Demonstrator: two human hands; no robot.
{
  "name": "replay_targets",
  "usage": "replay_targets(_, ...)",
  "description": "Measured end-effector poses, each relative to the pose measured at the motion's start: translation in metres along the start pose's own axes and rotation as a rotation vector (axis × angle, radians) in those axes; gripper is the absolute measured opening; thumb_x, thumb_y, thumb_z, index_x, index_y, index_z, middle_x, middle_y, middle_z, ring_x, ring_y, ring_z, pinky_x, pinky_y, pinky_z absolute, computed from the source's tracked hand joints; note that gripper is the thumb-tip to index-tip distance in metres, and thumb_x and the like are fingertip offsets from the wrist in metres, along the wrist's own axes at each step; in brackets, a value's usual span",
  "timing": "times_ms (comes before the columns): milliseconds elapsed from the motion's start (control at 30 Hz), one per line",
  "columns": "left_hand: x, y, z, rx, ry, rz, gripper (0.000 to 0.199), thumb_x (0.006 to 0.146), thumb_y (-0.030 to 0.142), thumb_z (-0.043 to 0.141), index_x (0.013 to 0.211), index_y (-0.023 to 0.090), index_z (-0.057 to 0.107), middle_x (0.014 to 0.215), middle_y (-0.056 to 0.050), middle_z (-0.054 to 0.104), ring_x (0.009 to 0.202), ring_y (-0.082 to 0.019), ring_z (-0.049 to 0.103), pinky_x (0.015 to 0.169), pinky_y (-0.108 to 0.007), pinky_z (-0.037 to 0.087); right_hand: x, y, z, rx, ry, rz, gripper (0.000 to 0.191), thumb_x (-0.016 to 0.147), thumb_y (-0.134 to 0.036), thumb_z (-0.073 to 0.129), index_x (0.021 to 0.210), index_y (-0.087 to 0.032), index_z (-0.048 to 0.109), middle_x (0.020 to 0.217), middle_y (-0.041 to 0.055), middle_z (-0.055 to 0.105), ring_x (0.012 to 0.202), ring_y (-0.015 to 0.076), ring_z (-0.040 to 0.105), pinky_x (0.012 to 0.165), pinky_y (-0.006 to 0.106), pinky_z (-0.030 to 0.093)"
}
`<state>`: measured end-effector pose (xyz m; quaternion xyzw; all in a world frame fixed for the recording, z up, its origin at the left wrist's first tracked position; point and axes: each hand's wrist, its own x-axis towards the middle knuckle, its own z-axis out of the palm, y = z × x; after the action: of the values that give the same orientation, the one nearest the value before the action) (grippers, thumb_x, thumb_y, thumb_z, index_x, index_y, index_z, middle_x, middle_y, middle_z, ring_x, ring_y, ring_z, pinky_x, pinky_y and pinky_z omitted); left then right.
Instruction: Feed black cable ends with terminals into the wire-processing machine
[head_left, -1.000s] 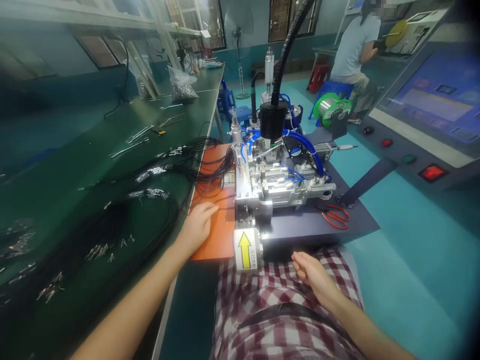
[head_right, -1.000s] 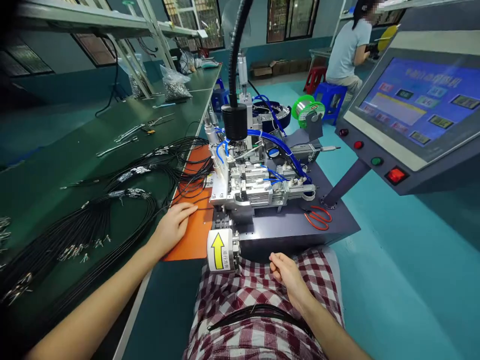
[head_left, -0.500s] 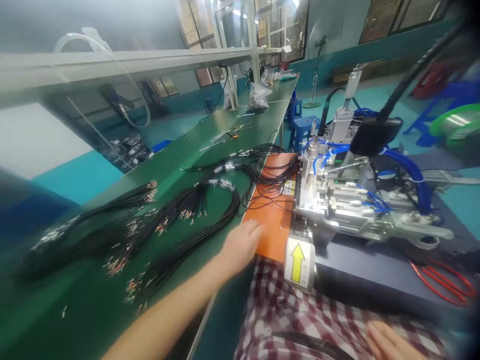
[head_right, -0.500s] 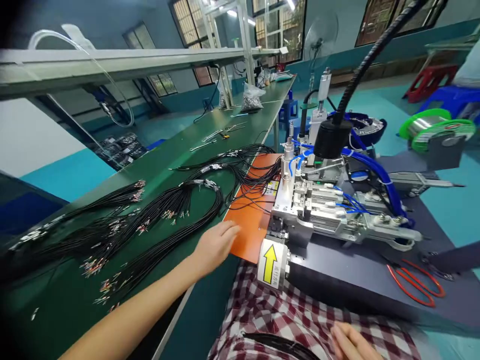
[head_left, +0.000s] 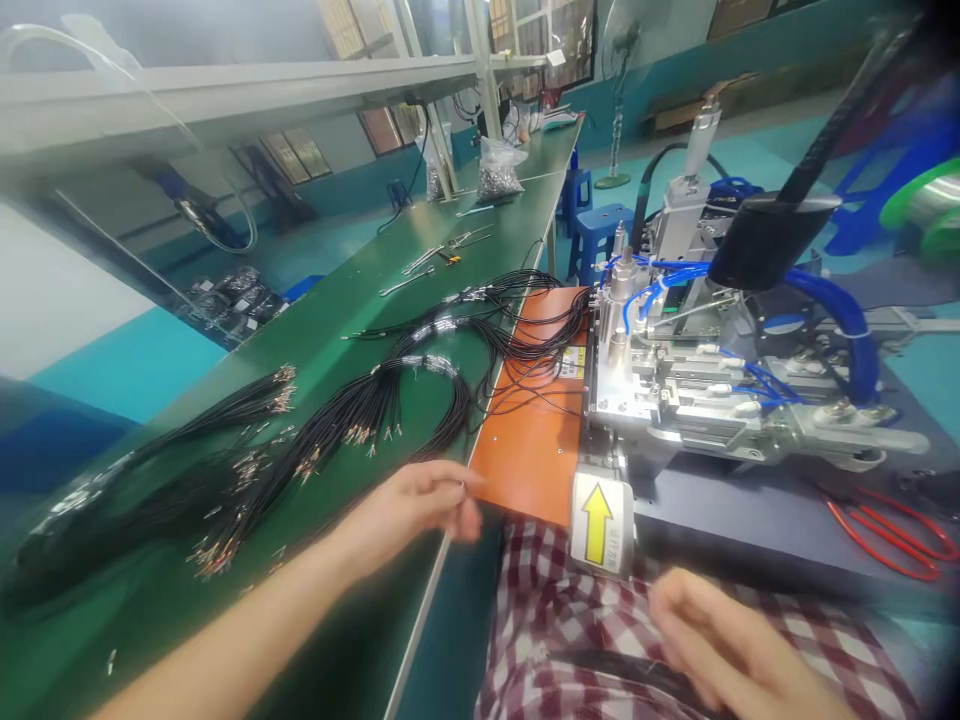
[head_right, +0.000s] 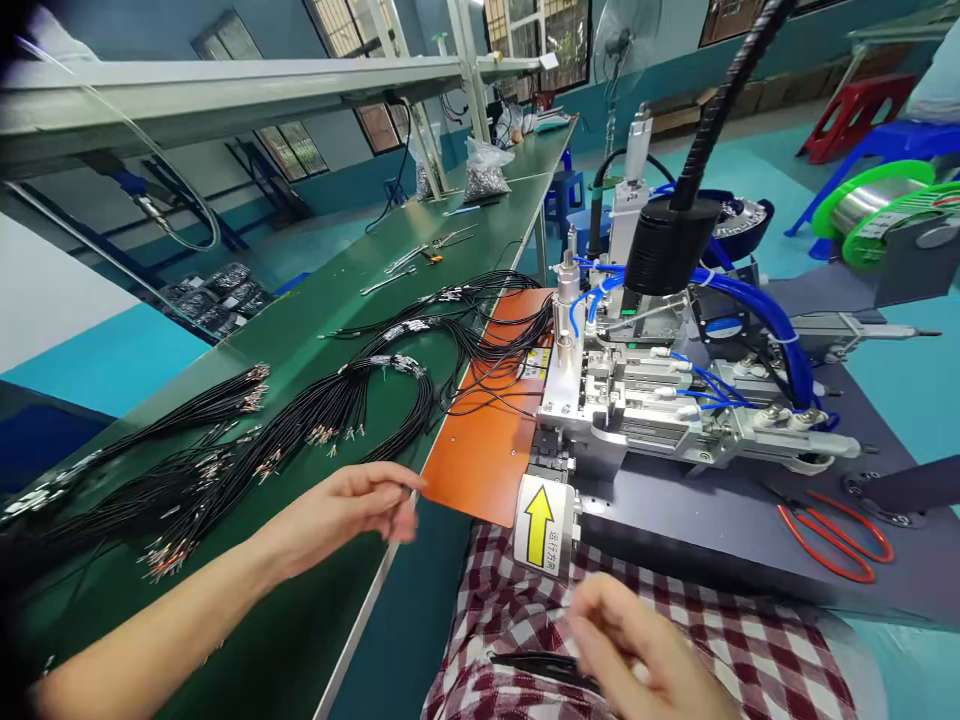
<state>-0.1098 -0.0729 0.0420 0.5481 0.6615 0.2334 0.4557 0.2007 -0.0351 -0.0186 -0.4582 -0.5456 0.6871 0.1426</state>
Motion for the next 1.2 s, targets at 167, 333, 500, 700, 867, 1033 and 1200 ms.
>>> replay_targets(167,0.042,0.016,0.043,0.144,0.107,0.236,0.031,0.091,0.032,0.045,0.108,0.018,0.066,0.101,-0.01,0.072,0.091,-0.02,0.067,0.082,-0.032,0.051,0.019,-0.031,0.021,0.486,-0.3,0.193,0.057,0.084,-0.068,0.043,0.11,-0.019,0.058,0.098,0.0101,0.067,0.075,0.0183,0.065,0.061,0.027,0.048)
replay_targets(333,0.059,-0.01,0.015,0.308,0.279,0.242,0.035,0.085,0.041,0.055,0.111,0.021,0.067,0.098,-0.007,0.07,0.084,-0.019,0.064,0.079,-0.031,0.05,0.022,-0.03,-0.002,0.168,-0.188,0.088,0.037,0.088,-0.049,0.053,0.098,-0.014,0.061,0.057,-0.0048,0.05,0.044,0.0046,0.034,0.044,0.018,0.024)
replay_targets(500,0.119,-0.045,-0.044,0.448,0.658,-0.003,0.06,0.078,0.048,0.053,0.117,0.003,0.061,0.092,-0.017,0.068,0.093,-0.032,0.062,0.085,-0.047,0.049,0.022,-0.028,-0.002,0.08,-0.232,0.098,0.031,0.092,-0.041,0.046,0.097,-0.015,0.063,0.058,-0.004,0.05,0.046,0.0062,0.036,0.044,0.019,0.026)
replay_targets(700,0.15,-0.041,-0.045,0.42,0.659,0.026,0.048,0.08,0.041,0.05,0.111,0.008,0.064,0.093,-0.013,0.07,0.087,-0.026,0.065,0.081,-0.038,0.053,0.02,-0.026,-0.004,0.051,-0.273,0.08,0.03,0.094,-0.033,0.042,0.104,-0.016,0.064,0.056,-0.0039,0.051,0.045,0.0064,0.037,0.045,0.02,0.026)
replay_targets(867,0.098,0.018,0.01,0.437,0.682,0.291,0.04,0.086,0.037,0.049,0.119,0.017,0.054,0.112,-0.012,0.06,0.101,-0.025,0.057,0.09,-0.039,0.047,0.025,-0.04,-0.008,0.06,-0.121,0.023,0.01,0.092,-0.026,0.046,0.094,-0.02,0.054,0.051,-0.0073,0.048,0.05,0.0075,0.039,0.049,0.019,0.03)
replay_targets(1033,0.06,0.049,0.071,0.207,-0.219,0.274,0.022,0.095,0.035,0.041,0.106,0.024,0.057,0.077,0.001,0.062,0.065,-0.013,0.055,0.06,-0.023,0.045,0.046,-0.041,-0.019,0.289,-0.087,-0.08,0.034,0.095,-0.05,0.037,0.098,-0.019,0.05,0.068,-0.0008,0.063,0.045,0.0077,0.049,0.046,0.021,0.03)
replay_targets(1200,0.068,0.032,0.076,0.029,-0.023,0.225,0.022,0.094,0.035,0.044,0.096,0.022,0.061,0.078,0.001,0.061,0.064,-0.012,0.051,0.056,-0.022,0.04,0.051,-0.029,-0.025,0.363,-0.001,-0.109,0.045,0.087,-0.058,0.049,0.095,-0.014,0.056,0.081,0.0044,0.066,0.051,0.008,0.056,0.048,0.022,0.035)
